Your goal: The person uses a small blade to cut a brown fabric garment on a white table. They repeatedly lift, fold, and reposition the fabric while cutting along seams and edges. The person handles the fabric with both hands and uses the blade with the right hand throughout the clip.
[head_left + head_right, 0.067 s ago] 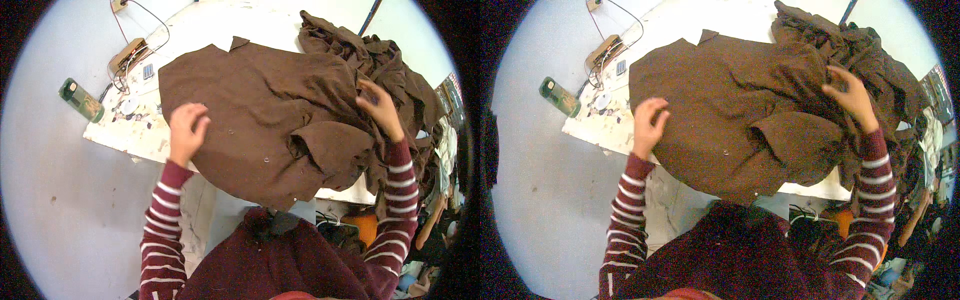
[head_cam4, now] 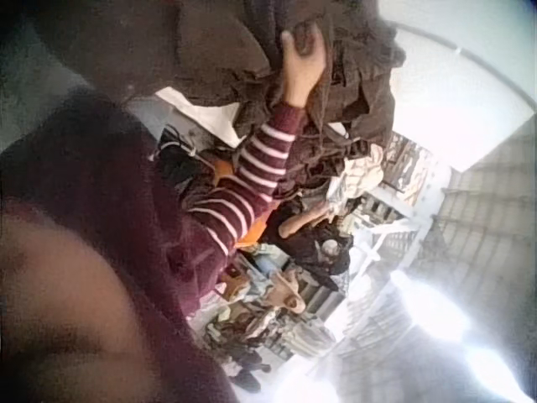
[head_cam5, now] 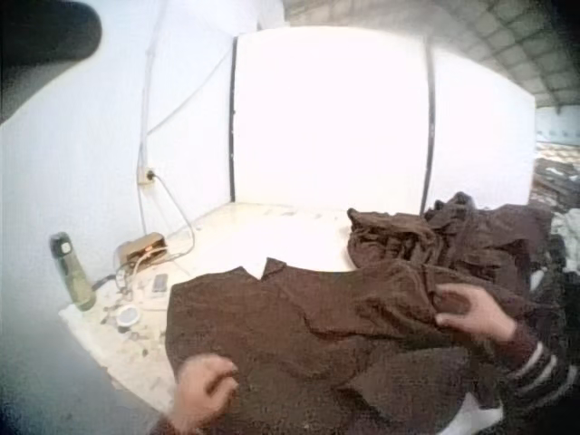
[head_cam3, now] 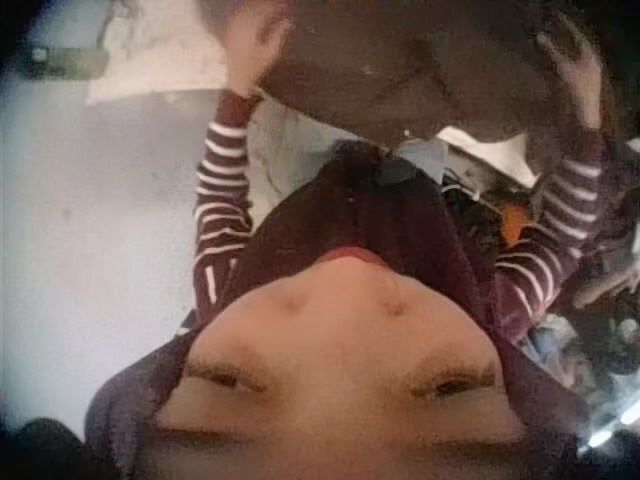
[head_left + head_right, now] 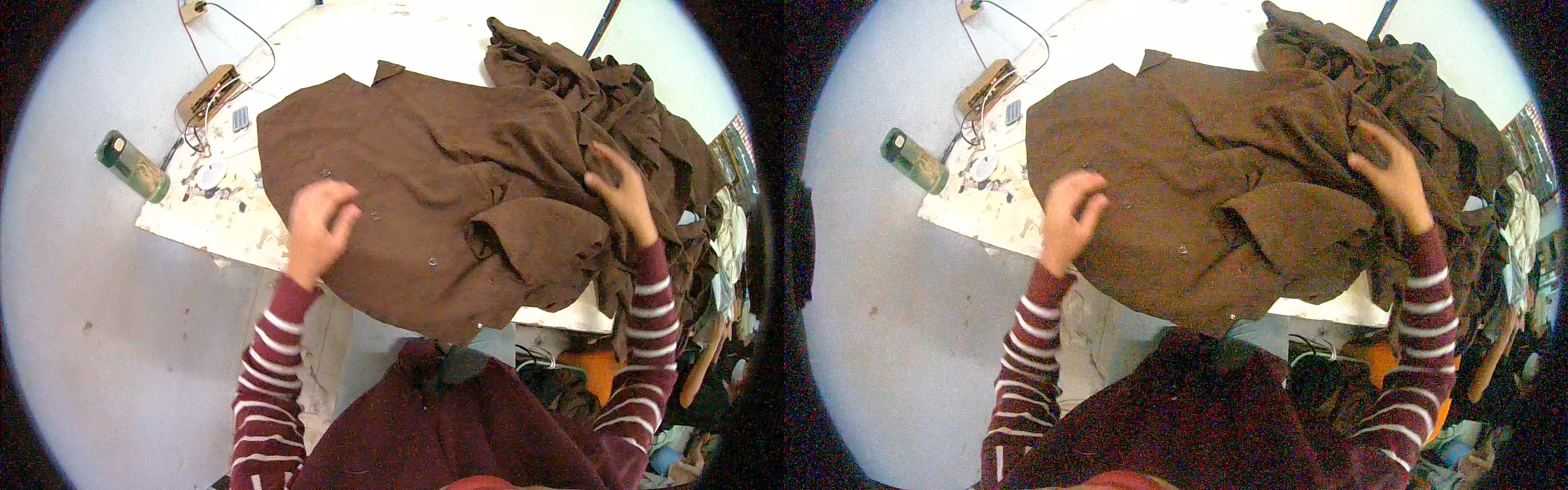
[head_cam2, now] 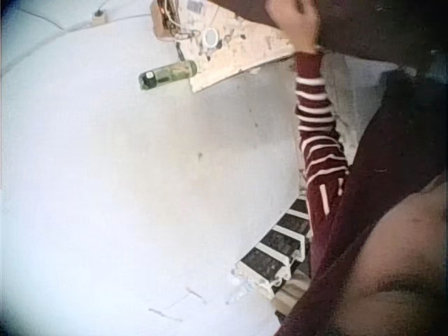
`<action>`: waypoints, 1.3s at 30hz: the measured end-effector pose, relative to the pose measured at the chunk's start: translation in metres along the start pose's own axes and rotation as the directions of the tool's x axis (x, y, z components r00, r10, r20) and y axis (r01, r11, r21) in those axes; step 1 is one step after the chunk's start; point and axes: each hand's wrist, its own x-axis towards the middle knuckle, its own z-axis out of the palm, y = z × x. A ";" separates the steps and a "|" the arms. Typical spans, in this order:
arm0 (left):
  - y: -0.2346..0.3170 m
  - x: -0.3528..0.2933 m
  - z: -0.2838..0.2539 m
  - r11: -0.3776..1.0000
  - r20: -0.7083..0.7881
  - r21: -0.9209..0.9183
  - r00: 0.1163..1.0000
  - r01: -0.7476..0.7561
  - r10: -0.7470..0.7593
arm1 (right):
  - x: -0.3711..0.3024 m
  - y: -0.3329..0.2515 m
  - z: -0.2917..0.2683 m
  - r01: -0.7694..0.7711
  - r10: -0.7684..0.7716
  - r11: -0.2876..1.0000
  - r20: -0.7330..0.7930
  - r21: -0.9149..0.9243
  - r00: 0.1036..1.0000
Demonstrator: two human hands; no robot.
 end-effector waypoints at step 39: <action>-0.286 0.259 0.077 0.919 -0.251 0.271 0.943 0.287 -0.220 | -0.114 0.069 0.099 -0.186 0.276 0.936 -0.293 0.300 0.916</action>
